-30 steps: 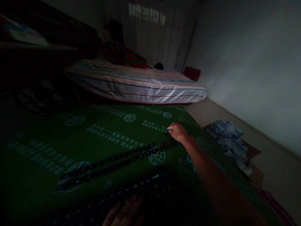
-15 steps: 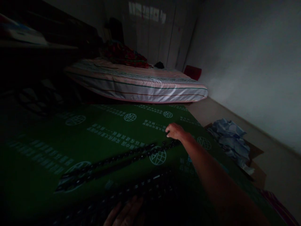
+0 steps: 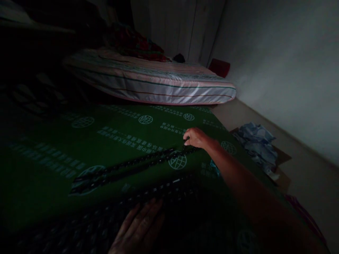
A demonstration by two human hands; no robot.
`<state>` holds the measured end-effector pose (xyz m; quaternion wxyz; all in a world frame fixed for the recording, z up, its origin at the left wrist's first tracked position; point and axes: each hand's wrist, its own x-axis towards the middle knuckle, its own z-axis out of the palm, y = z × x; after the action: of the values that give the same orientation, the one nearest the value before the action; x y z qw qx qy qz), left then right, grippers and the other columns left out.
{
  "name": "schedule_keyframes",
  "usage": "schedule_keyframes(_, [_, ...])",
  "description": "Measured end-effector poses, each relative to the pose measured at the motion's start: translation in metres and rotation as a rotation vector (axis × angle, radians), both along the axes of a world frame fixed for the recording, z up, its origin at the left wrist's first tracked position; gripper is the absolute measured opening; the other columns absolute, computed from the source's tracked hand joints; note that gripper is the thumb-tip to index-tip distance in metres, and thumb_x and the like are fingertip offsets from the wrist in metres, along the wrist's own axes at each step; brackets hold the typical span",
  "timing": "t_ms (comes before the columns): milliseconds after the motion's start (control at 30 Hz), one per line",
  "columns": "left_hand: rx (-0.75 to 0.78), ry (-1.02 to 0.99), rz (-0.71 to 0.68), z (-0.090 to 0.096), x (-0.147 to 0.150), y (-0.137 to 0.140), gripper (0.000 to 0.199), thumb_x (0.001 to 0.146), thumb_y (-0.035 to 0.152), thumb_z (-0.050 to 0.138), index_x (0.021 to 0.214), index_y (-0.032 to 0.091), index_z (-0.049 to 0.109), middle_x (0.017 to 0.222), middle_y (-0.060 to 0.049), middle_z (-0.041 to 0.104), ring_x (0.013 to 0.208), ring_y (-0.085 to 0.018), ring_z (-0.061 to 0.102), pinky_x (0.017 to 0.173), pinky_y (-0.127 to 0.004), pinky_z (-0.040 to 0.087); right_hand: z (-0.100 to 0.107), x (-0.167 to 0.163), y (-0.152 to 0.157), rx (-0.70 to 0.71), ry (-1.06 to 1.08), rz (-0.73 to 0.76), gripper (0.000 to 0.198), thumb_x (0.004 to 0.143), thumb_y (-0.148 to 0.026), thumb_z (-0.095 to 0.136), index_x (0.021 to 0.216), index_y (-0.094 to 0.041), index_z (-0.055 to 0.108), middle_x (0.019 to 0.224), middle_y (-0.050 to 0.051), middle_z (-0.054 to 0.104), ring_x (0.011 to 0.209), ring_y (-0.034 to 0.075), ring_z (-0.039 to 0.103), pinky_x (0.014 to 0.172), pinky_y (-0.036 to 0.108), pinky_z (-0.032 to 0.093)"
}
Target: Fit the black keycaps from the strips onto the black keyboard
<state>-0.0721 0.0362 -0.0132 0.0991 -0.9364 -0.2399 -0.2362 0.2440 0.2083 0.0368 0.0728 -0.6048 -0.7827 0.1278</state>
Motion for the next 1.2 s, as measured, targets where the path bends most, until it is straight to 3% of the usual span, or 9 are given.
schedule_keyframes(167, [-0.124,-0.020,0.043,0.013,0.008,-0.010,0.038,0.086,0.041,0.053,0.117,0.019,0.060,0.130,-0.009,0.058,0.120,-0.023,0.052,0.104,-0.037,0.038,0.011,-0.026,-0.073,-0.034,0.102,0.165,0.018,0.068,-0.017,0.076,0.085,-0.022,0.073,0.102,0.002,0.069,0.106,0.018,0.060,0.093,0.031,0.047])
schedule_keyframes(267, [-0.176,-0.050,0.056,0.014,0.011,-0.014,0.037,0.087,0.039,0.052,0.116,0.018,0.060,0.130,-0.011,0.058,0.120,-0.025,0.052,0.102,-0.042,0.040,0.009,-0.038,-0.120,0.035,0.139,0.300,0.017,0.072,-0.016,0.073,0.088,-0.022,0.072,0.109,0.004,0.067,0.112,0.020,0.058,0.097,0.036,0.047])
schedule_keyframes(433, [-0.276,-0.057,0.077,0.019,0.015,-0.018,0.038,0.088,0.039,0.050,0.117,0.017,0.060,0.131,-0.012,0.056,0.123,-0.026,0.050,0.104,-0.047,0.038,0.003,-0.047,-0.169,0.155,0.129,0.232,0.015,0.075,-0.012,0.068,0.087,-0.019,0.072,0.118,0.010,0.064,0.120,0.024,0.052,0.099,0.040,0.047])
schedule_keyframes(600, [-0.317,-0.040,0.068,0.022,0.016,-0.019,0.038,0.087,0.041,0.052,0.116,0.016,0.060,0.132,-0.012,0.056,0.124,-0.027,0.048,0.106,-0.047,0.035,-0.004,-0.059,-0.186,0.249,0.124,0.212,0.013,0.073,-0.010,0.068,0.081,-0.020,0.073,0.117,0.010,0.065,0.121,0.026,0.051,0.099,0.044,0.047])
schedule_keyframes(967, [-0.340,-0.034,0.058,0.017,0.017,-0.021,0.041,0.087,0.040,0.053,0.118,0.014,0.058,0.135,-0.013,0.052,0.126,-0.028,0.045,0.107,-0.048,0.033,-0.009,-0.066,-0.195,0.285,-0.023,0.245,0.014,0.076,-0.010,0.066,0.084,-0.018,0.073,0.118,0.011,0.064,0.120,0.027,0.052,0.099,0.045,0.048])
schedule_keyframes(1200, [-0.350,-0.032,0.060,0.018,0.018,-0.022,0.042,0.087,0.041,0.053,0.119,0.015,0.057,0.136,-0.013,0.051,0.127,-0.028,0.044,0.109,-0.048,0.030,-0.018,-0.059,-0.195,0.328,0.073,0.235,0.018,0.076,-0.012,0.067,0.091,-0.020,0.073,0.115,0.010,0.066,0.116,0.025,0.055,0.095,0.043,0.051])
